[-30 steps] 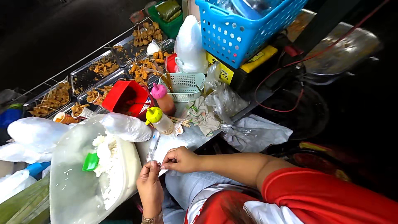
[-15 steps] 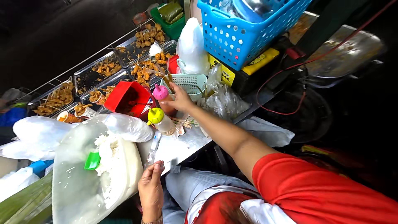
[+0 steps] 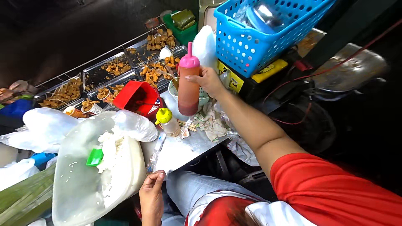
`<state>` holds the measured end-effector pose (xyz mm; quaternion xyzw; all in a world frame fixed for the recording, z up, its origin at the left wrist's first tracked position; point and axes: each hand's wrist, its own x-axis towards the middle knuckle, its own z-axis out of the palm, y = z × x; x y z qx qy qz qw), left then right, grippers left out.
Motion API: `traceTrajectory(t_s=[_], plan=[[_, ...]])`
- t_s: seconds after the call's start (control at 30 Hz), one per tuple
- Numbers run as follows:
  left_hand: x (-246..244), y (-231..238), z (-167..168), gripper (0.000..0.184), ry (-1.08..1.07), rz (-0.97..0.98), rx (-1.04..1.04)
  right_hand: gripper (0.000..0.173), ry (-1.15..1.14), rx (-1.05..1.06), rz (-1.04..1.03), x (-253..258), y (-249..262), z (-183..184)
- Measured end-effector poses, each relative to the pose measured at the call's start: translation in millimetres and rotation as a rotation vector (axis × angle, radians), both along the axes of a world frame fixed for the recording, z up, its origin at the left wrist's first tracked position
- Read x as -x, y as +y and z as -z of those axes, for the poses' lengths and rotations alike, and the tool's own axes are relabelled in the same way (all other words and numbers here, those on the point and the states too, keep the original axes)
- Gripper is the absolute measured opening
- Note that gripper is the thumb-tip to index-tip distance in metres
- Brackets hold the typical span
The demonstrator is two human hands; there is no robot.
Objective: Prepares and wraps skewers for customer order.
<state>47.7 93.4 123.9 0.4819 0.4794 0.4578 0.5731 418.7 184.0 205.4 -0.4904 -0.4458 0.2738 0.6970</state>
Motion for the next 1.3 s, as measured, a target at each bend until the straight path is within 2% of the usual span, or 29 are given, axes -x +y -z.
traceTrajectory(t_s=[0.13,0.23,0.3,0.4,0.5,0.6,0.7,0.77,0.83,0.93,1.0,1.1,1.2,1.3], plan=[[-1,2,0,0.015,-0.097,0.034,-0.035,0.033,-0.085,0.018,0.094,1,-14,-1],[3,2,-4,0.014,-0.147,0.048,-0.020,0.030,-0.074,-0.017,0.035,2,-21,6],[5,1,-8,0.015,-0.121,0.052,0.003,0.028,-0.076,-0.011,0.041,6,-22,8],[1,1,-13,0.016,-0.071,0.039,0.036,0.036,-0.209,0.027,0.107,13,-27,14],[-5,3,-15,0.024,-0.021,0.011,0.034,0.036,-0.248,0.088,0.025,24,-40,23],[-8,8,-15,0.028,0.016,0.022,0.001,0.036,-0.305,0.187,-0.076,44,-62,43],[-11,14,-16,0.016,0.022,0.068,-0.095,0.044,-0.374,0.248,-0.170,61,-75,73],[-18,19,-21,0.015,-0.014,0.068,-0.121,0.048,-0.376,0.212,-0.130,71,-82,97],[-26,23,-28,0.017,-0.048,0.079,-0.098,0.059,-0.335,0.156,-0.041,83,-88,120],[-38,29,-35,0.035,-0.155,0.174,-0.040,0.094,-0.219,0.085,-0.011,102,-89,154],[-45,32,-35,0.032,-0.246,0.240,-0.045,0.101,-0.165,0.116,-0.033,110,-88,166],[-53,33,-40,0.022,-0.146,0.192,-0.139,0.088,-0.283,0.151,-0.032,109,-87,152],[-42,38,-43,0.017,0.097,0.192,-0.326,0.077,-0.562,0.081,-0.009,98,-92,125],[-33,45,-44,0.013,0.210,0.177,-0.411,0.073,-0.822,0.032,-0.011,82,-93,97]])
